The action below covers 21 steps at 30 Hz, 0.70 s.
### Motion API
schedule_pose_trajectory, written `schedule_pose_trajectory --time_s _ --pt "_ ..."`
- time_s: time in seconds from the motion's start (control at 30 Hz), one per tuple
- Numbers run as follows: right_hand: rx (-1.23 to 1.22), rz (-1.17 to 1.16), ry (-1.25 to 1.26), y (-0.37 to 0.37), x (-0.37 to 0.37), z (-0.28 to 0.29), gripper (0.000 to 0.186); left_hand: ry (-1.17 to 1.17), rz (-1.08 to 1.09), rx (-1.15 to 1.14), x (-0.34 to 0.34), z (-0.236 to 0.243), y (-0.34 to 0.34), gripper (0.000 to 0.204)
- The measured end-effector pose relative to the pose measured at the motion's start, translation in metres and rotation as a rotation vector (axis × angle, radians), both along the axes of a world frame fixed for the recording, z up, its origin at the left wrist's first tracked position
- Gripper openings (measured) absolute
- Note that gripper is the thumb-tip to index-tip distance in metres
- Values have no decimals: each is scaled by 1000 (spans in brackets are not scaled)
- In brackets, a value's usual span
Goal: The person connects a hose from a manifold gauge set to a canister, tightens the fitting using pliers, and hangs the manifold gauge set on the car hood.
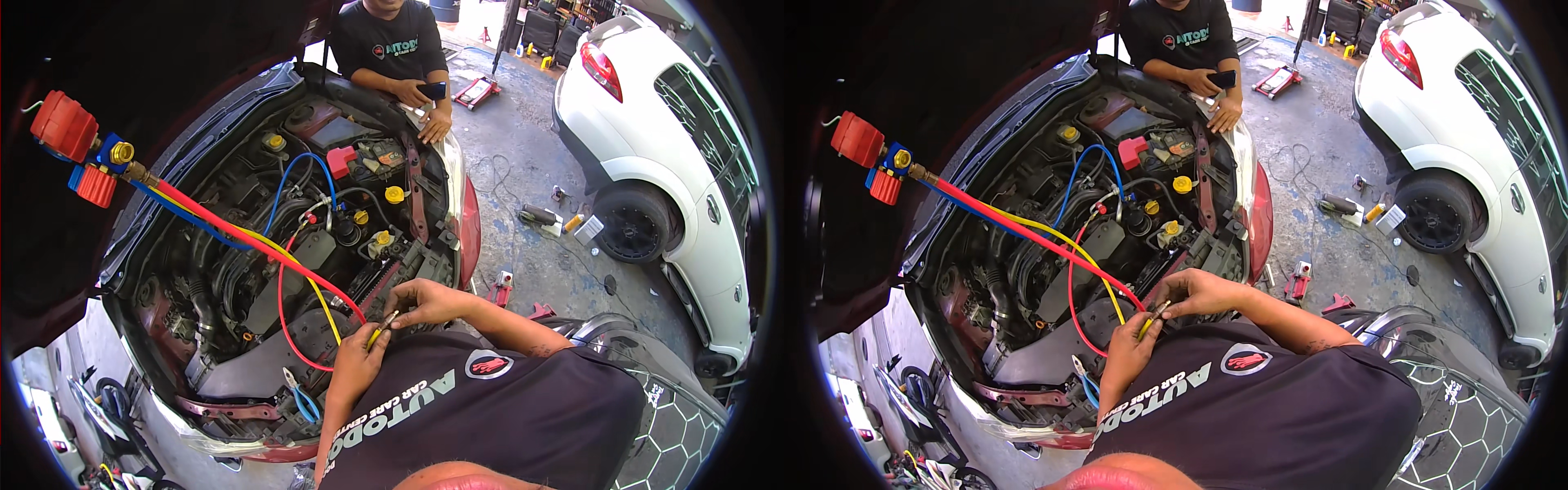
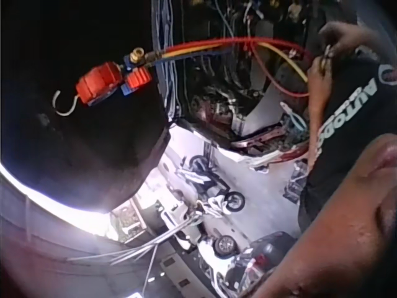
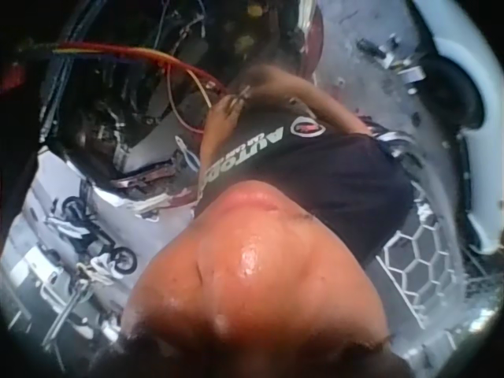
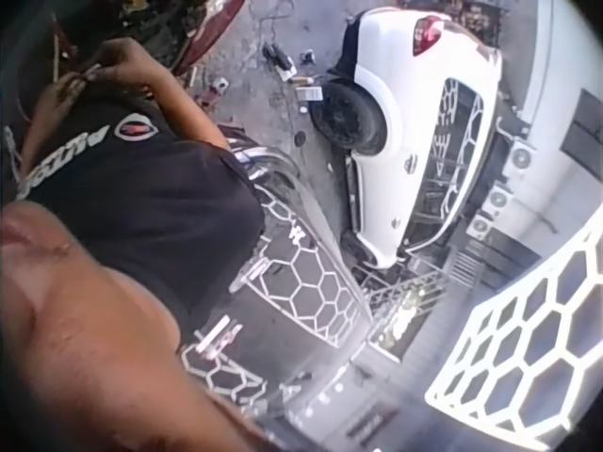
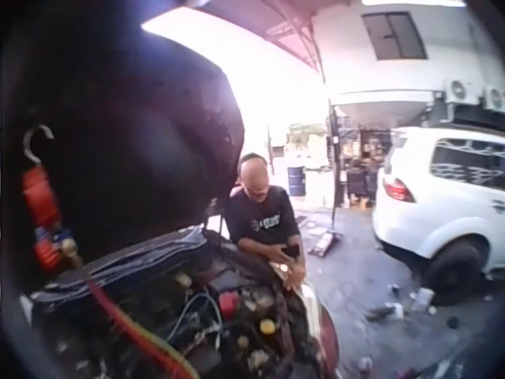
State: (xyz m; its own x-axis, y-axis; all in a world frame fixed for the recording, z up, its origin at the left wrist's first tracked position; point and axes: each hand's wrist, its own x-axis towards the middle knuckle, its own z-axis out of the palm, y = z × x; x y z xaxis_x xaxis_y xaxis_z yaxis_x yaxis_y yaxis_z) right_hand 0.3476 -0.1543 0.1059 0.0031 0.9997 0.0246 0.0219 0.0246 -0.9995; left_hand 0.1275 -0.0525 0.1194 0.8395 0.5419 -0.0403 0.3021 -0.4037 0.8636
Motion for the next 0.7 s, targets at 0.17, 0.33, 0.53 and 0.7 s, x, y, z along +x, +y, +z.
schedule_pose_trajectory --time_s 0.17,0.33,0.53,0.7 --pt "-268 65 -171 1 8 15 37 -13 -22 -37 1 -2 0 27" --pt "-137 32 -89 3 5 1 37 12 0 -30 3 2 0 28" --pt "-123 70 -208 -6 12 -2 38 90 -55 -55 7 12 -1 31" --pt "-318 154 103 -12 35 -37 63 111 -68 -33 7 1 -5 30"
